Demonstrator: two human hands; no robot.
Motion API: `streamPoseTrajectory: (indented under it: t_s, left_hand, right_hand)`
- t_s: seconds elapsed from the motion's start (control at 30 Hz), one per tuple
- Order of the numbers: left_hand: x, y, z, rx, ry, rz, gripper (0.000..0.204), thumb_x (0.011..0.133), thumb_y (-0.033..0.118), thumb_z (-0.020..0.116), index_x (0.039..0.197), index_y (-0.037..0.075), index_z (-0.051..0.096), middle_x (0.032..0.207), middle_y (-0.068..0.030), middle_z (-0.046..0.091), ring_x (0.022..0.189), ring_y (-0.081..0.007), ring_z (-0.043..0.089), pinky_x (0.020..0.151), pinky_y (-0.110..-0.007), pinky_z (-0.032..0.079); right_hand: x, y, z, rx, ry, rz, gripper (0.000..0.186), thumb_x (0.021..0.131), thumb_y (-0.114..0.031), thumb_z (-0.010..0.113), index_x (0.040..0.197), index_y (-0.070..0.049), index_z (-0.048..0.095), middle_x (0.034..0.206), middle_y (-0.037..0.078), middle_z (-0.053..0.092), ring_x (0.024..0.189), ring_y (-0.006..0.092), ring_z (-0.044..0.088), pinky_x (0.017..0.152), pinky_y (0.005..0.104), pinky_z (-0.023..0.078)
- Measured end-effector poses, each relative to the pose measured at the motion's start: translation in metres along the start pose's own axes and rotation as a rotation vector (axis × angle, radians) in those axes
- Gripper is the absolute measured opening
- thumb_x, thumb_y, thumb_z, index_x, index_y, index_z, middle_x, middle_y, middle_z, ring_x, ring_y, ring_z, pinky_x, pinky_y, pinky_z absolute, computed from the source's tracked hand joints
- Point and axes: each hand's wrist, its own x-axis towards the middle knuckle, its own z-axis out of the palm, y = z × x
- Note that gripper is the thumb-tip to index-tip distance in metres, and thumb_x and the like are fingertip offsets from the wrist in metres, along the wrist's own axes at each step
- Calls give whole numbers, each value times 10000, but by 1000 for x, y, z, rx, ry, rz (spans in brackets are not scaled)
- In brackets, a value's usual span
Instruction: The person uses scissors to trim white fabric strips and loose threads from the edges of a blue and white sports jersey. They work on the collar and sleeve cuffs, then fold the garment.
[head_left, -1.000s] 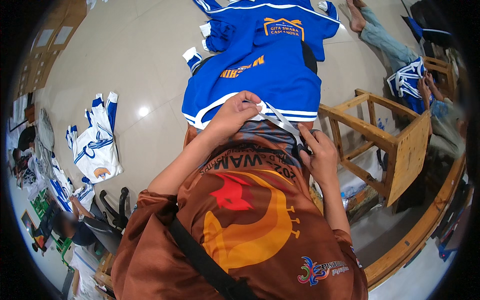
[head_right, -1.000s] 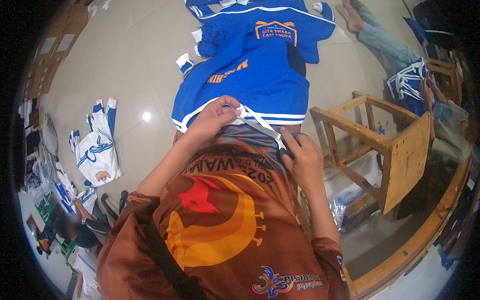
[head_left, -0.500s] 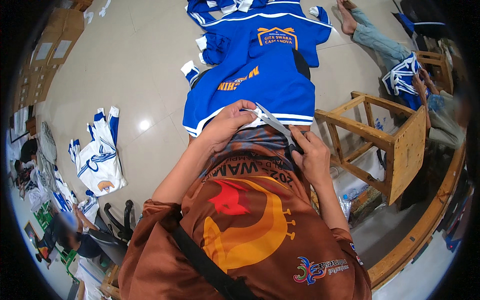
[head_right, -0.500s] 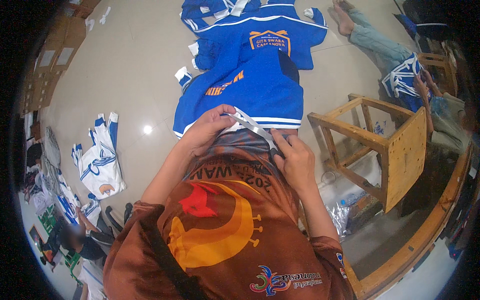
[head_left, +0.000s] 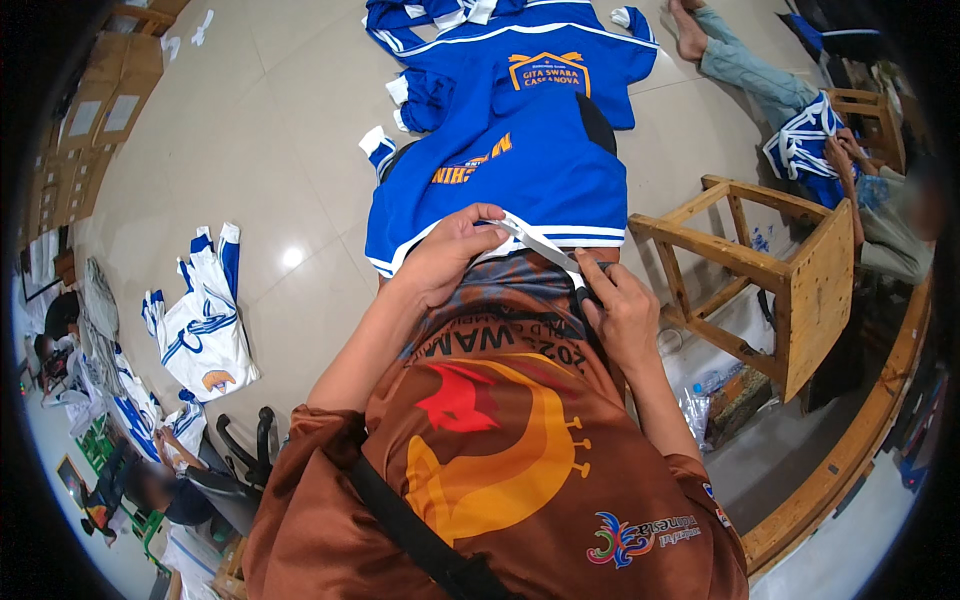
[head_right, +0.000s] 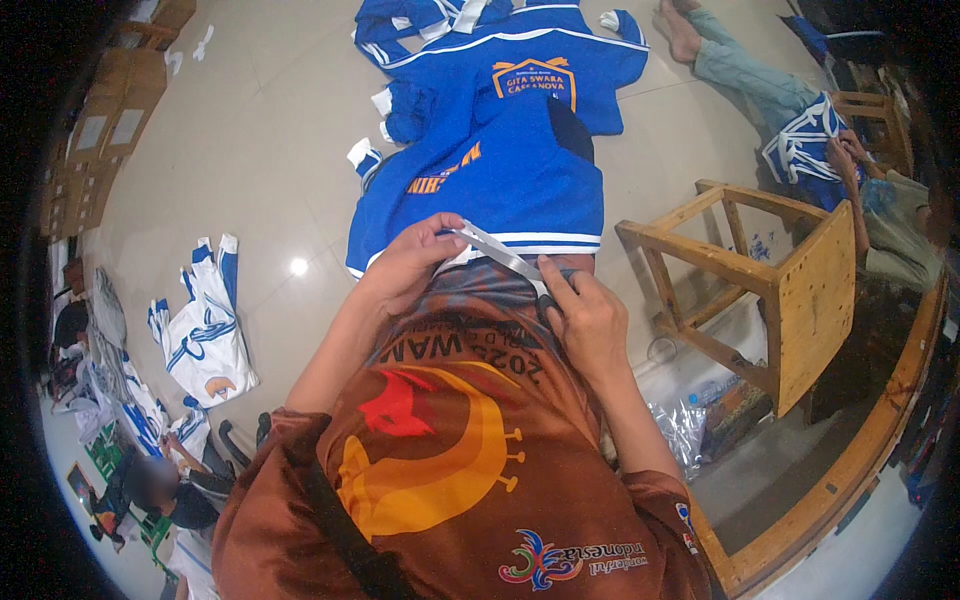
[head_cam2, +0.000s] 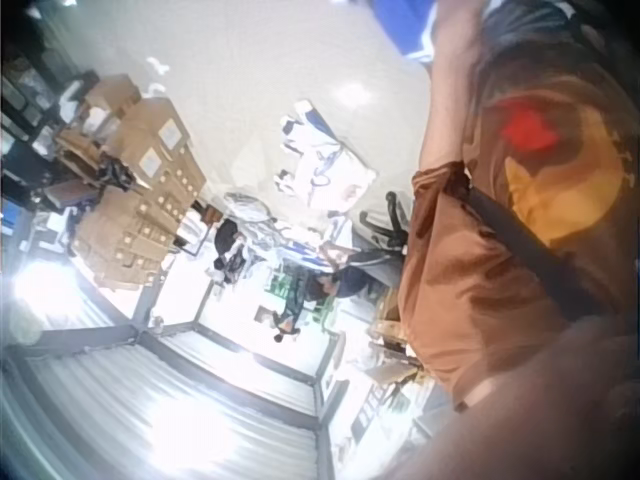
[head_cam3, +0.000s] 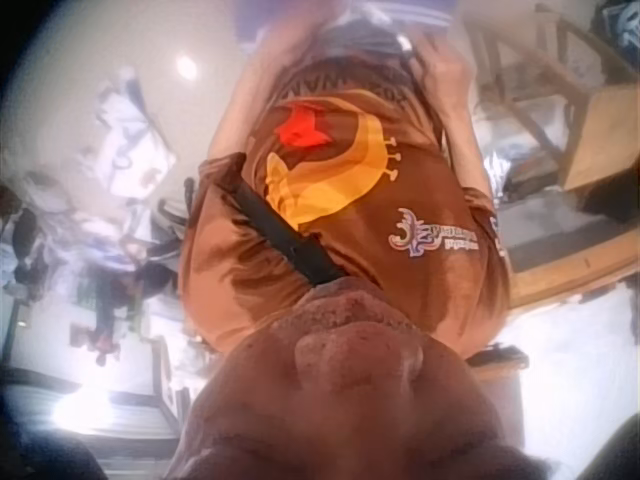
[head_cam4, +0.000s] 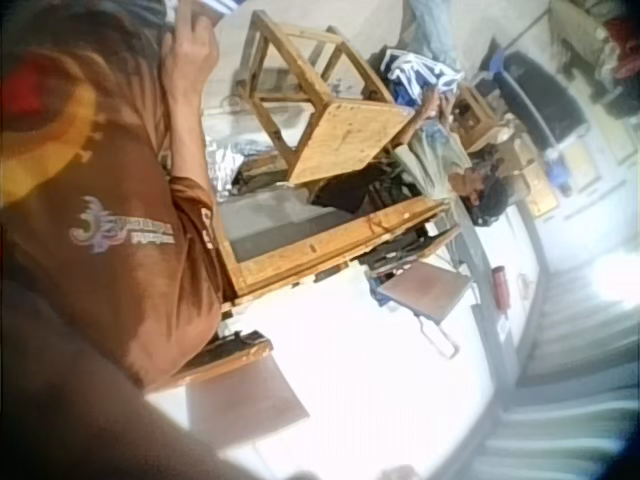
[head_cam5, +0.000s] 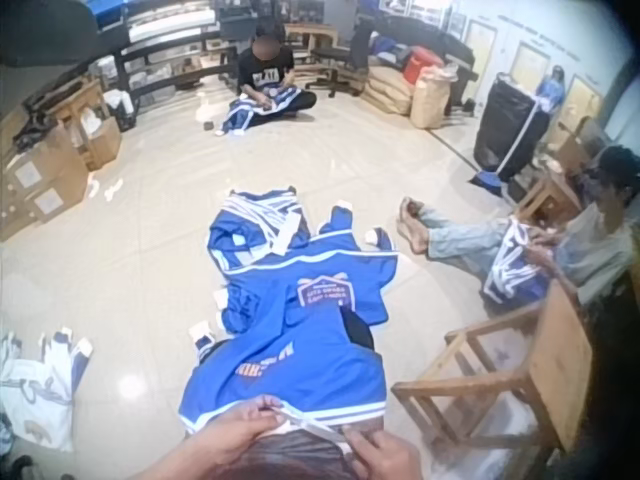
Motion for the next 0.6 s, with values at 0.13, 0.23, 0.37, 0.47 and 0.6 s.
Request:
streamPoseTrajectory:
  t_s: [0.13, 0.23, 0.37, 0.47, 0.6]
  left_hand:
    - [-1, 0, 0, 3, 14, -13, 304, 1000, 77, 690, 1272, 48, 559, 1114, -16, 663, 1039, -94, 598, 958, -245, 473]
    - [0, 0, -1, 10, 28, -18, 309, 998, 75, 692, 1275, 46, 558, 1111, -18, 662, 1038, -95, 599, 948, -243, 471]
    - [-1, 2, 1, -6, 38, -30, 306, 995, 71, 695, 1270, 45, 561, 1108, -21, 665, 1043, -99, 601, 947, -242, 469]
    - [0, 0, 0, 6, 50, -24, 303, 994, 72, 698, 1265, 44, 564, 1108, -24, 668, 1047, -102, 602, 954, -241, 466]
    - [1, -1, -2, 5, 46, -24, 308, 990, 80, 708, 1261, 46, 566, 1106, -23, 669, 1050, -107, 605, 965, -249, 461]
  right_hand:
    - [-1, 0, 2, -22, 19, -15, 702, 705, -42, 842, 1380, -176, 702, 870, 77, 611, 795, 278, 665, 688, 408, 546]
    - [-1, 1, 4, -41, 32, -21, 701, 695, -45, 843, 1370, -183, 711, 858, 69, 606, 784, 272, 660, 680, 408, 545]
    - [-2, 6, 10, -54, 87, -49, 701, 679, -51, 842, 1356, -190, 724, 832, 59, 585, 756, 260, 649, 658, 402, 537]
    - [-3, 9, 12, -73, 111, -65, 689, 681, -61, 838, 1349, -193, 729, 814, 51, 564, 728, 249, 638, 636, 390, 530]
    - [-3, 11, 11, -109, 115, -80, 671, 697, -73, 830, 1349, -197, 730, 801, 38, 547, 699, 234, 626, 614, 380, 522]
